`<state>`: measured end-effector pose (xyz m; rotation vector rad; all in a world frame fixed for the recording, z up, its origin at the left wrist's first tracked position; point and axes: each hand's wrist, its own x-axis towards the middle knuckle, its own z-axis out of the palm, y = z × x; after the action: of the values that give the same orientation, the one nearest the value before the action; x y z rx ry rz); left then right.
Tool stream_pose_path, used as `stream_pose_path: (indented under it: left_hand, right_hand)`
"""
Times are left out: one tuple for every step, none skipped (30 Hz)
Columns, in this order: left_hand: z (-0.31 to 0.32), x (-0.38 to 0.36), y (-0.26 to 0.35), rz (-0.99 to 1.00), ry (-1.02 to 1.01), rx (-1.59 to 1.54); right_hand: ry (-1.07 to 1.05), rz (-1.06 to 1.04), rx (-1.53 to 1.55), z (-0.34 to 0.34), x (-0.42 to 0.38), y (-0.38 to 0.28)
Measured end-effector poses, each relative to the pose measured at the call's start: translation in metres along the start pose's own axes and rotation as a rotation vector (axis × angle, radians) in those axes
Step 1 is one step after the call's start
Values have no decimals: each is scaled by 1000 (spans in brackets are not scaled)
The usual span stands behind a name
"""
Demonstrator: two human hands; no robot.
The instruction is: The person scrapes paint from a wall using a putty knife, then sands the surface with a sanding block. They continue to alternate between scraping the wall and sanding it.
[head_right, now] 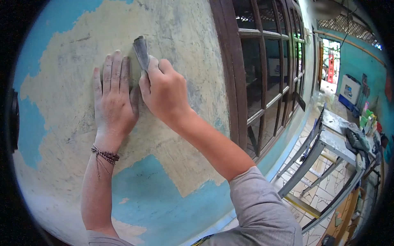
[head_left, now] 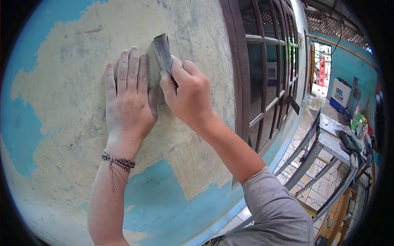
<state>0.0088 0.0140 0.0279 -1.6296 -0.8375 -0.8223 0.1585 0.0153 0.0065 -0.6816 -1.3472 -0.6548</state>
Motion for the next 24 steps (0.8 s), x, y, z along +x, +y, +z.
stream_pose_path:
  left_hand:
    - [1,-1,0,-2,13,0]
    - [0,-2,0,-4,23,-3]
    - [0,-3,0,-4,27,-7]
    - [0,-2,0,-6,35,-12]
    - [0,-2,1,-14,43,-17]
    - [2,-2,2,-23,49,-16]
    - [2,-3,2,-21,48,-14]
    - [2,-4,1,-19,46,-8]
    - [2,-4,-1,-22,58,-11]
    - [3,-5,-1,-28,67,-18]
    - [3,-6,0,-34,75,-28]
    - [3,-7,0,-38,70,-23]
    - [2,-6,1,-40,68,-19]
    - [2,-6,1,-44,68,-14]
    - [2,-5,2,-49,76,-14]
    - [2,-6,2,-49,77,-16]
    - [3,-6,2,-45,76,-19]
    - [3,-6,2,-41,61,-12]
    - [2,-6,2,-41,53,-3]
    - [1,-7,1,-43,41,5]
    - [0,-7,1,-45,39,-3]
    - [0,-7,1,-46,39,-11]
    - [0,-6,1,-43,45,-21]
    - [0,-5,2,-35,38,-9]
  right_hand:
    - [54,3,1,4,-4,-2]
    - [38,20,15,2,-16,-3]
    - [22,34,28,-1,-31,-5]
    - [8,44,39,-4,-37,-5]
    - [15,2,22,-1,-31,-1]
    - [23,-43,11,3,-11,2]
    - [37,-76,2,6,3,4]
    - [55,-78,3,7,11,4]
    - [74,-90,5,9,20,4]
    - [88,-100,6,10,24,3]
    - [64,-73,14,7,6,1]
    - [44,-43,18,1,-27,0]
    - [26,-15,20,-3,-45,-1]
    - [19,-18,37,-4,-43,0]
    - [13,-21,56,-4,-39,1]
    - [6,-15,75,-5,-34,1]
    - [39,-68,46,1,-8,6]
    - [43,-69,42,5,14,8]
    - [50,-77,39,9,35,9]
    - [52,-83,36,11,44,10]
    - [113,-109,41,11,33,10]
    - [71,-65,41,6,7,8]
    - [34,-22,38,-3,-25,7]
    - [34,-23,56,-8,-64,8]
